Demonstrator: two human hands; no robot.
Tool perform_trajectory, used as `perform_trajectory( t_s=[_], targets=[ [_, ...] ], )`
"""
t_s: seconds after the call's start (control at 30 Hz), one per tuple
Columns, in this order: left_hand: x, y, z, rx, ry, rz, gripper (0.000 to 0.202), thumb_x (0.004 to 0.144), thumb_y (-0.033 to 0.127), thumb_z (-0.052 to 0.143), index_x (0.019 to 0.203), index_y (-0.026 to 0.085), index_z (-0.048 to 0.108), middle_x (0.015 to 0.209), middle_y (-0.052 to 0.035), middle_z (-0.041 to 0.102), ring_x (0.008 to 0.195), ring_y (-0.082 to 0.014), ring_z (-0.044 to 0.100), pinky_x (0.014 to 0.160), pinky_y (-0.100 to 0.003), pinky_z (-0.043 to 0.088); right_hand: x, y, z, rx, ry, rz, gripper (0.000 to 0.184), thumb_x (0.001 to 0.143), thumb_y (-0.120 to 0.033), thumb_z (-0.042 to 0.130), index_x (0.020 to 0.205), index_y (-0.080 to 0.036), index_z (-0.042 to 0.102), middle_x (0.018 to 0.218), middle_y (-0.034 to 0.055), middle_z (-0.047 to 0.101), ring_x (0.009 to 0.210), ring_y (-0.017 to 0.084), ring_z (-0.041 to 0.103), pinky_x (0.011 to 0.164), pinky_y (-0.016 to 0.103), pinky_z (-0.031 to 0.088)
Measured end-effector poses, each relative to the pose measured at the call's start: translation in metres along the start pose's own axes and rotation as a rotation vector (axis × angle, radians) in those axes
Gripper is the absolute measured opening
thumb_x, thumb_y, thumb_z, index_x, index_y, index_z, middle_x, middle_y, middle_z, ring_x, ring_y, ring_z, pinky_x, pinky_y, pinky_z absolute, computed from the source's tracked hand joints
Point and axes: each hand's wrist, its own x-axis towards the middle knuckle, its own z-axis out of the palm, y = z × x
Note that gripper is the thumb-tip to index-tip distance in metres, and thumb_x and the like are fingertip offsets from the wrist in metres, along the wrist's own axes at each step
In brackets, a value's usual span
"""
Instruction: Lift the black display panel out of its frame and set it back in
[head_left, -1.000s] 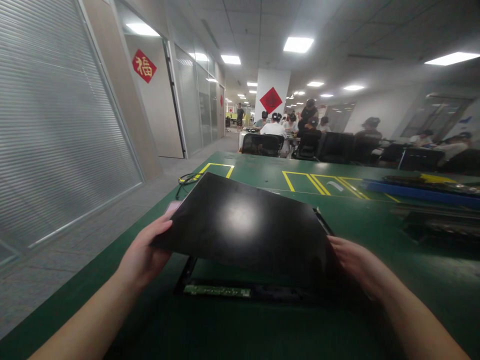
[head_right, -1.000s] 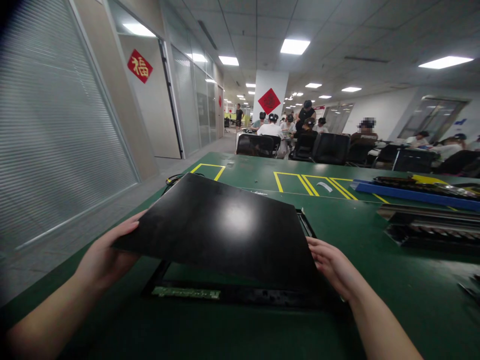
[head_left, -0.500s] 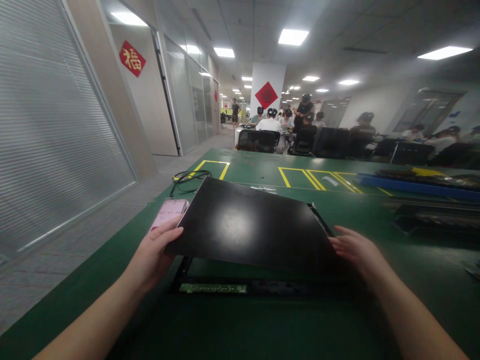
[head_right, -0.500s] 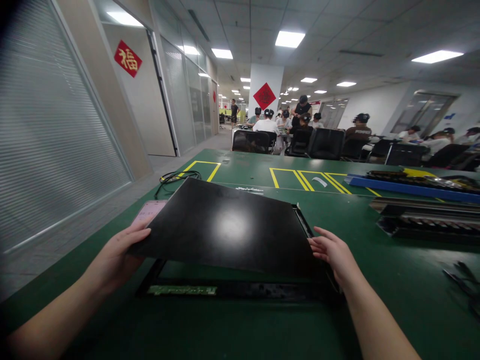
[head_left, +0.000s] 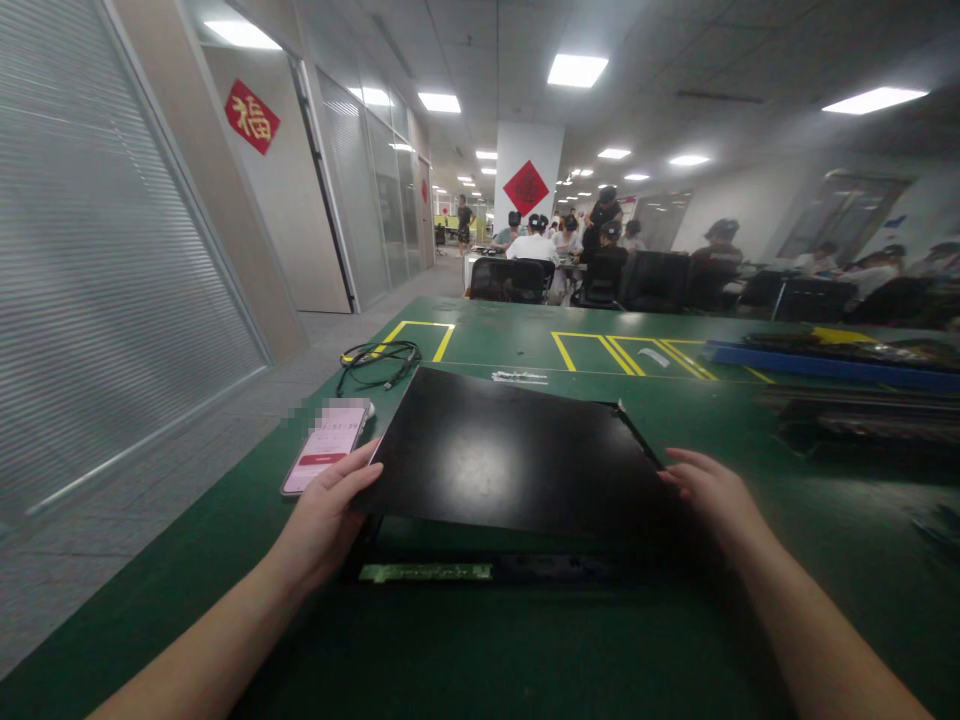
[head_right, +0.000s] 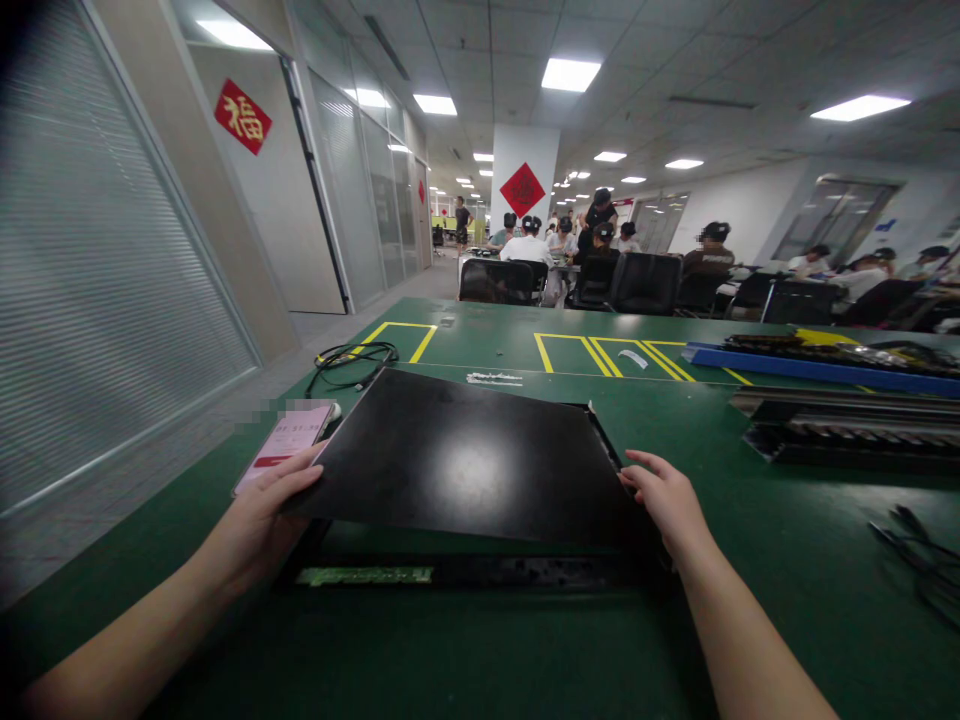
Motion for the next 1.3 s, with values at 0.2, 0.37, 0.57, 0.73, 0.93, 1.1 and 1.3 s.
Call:
perform_trajectory(
  t_s=[0.2, 0.37, 0.57, 0.73, 0.93, 1.1, 1.3],
  targets=[
    [-0.004, 0.006, 0.007, -0.024, 0.000, -0.050, 0.027, 0.065, 0.026, 0.090, 0.091, 0.025, 0.087, 0.103, -0.0060, 0.088, 0.104, -0.0313, 0.081, 0.073, -0.029, 0.065, 0.002, 0.001, 0.000, -0.075, 0.016, 0.031, 0.046, 0.062, -0.037, 0.069, 0.104, -0.021, 0.080, 0.086, 0.0106, 0.081, 0.094, 0.031, 0.073, 0.076, 0.040, 0.052],
    [-0.005, 0.007, 0.010, -0.032, -0.003, -0.066, 0.026, 0.065, 0.025, 0.089, 0.091, 0.027, 0.088, 0.098, -0.0043, 0.088, 0.097, -0.0296, 0.082, 0.070, -0.029, 0.064, 0.006, 0.006, -0.001, -0.097, 0.010, 0.017, 0.037, 0.064, -0.038, 0.065, 0.095, -0.023, 0.079, 0.088, 0.0100, 0.081, 0.097, 0.032, 0.074, 0.077, 0.040, 0.052],
    [-0.001, 0.001, 0.005, -0.036, -0.006, -0.087, 0.028, 0.067, 0.021, 0.089, 0.096, 0.024, 0.088, 0.094, -0.0041, 0.088, 0.079, -0.0237, 0.081, 0.065, -0.027, 0.062, 0.005, 0.007, 0.000, -0.114, 0.004, 0.001, 0.029, 0.069, -0.039, 0.062, 0.088, -0.024, 0.078, 0.087, 0.0105, 0.081, 0.094, 0.030, 0.075, 0.077, 0.038, 0.052],
    [0.001, -0.003, 0.004, -0.068, 0.002, -0.114, 0.036, 0.067, 0.018, 0.090, 0.103, 0.022, 0.087, 0.095, -0.0046, 0.088, 0.082, -0.0229, 0.082, 0.065, -0.023, 0.062, 0.007, 0.008, -0.002, -0.229, 0.009, -0.026, 0.032, 0.070, -0.043, 0.061, 0.089, -0.024, 0.080, 0.092, 0.0106, 0.083, 0.091, 0.031, 0.074, 0.077, 0.039, 0.051],
    [0.000, -0.001, 0.007, -0.088, 0.055, -0.129, 0.037, 0.071, 0.011, 0.084, 0.108, 0.016, 0.087, 0.101, -0.0098, 0.088, 0.088, -0.0247, 0.082, 0.062, -0.023, 0.061, 0.010, 0.009, -0.003, -0.351, 0.011, -0.057, 0.036, 0.068, -0.046, 0.059, 0.088, -0.025, 0.082, 0.090, 0.0090, 0.083, 0.084, 0.031, 0.073, 0.075, 0.041, 0.050],
    [-0.001, 0.001, 0.010, -0.117, 0.058, -0.121, 0.025, 0.084, 0.014, 0.075, 0.107, 0.014, 0.086, 0.120, -0.0127, 0.084, 0.104, -0.0271, 0.080, 0.063, -0.024, 0.062, 0.010, 0.008, -0.006, -0.394, 0.001, -0.082, 0.038, 0.069, -0.048, 0.060, 0.090, -0.026, 0.084, 0.090, 0.0093, 0.083, 0.083, 0.032, 0.073, 0.074, 0.042, 0.051],
    [0.000, 0.001, 0.012, -0.119, 0.114, -0.150, 0.030, 0.089, 0.007, 0.069, 0.114, 0.014, 0.084, 0.116, -0.0119, 0.085, 0.098, -0.0237, 0.080, 0.062, -0.022, 0.061, 0.005, 0.000, -0.004, -0.416, 0.018, -0.058, 0.039, 0.067, -0.049, 0.058, 0.088, -0.026, 0.083, 0.090, 0.0100, 0.082, 0.085, 0.032, 0.072, 0.077, 0.042, 0.050]
  ],
)
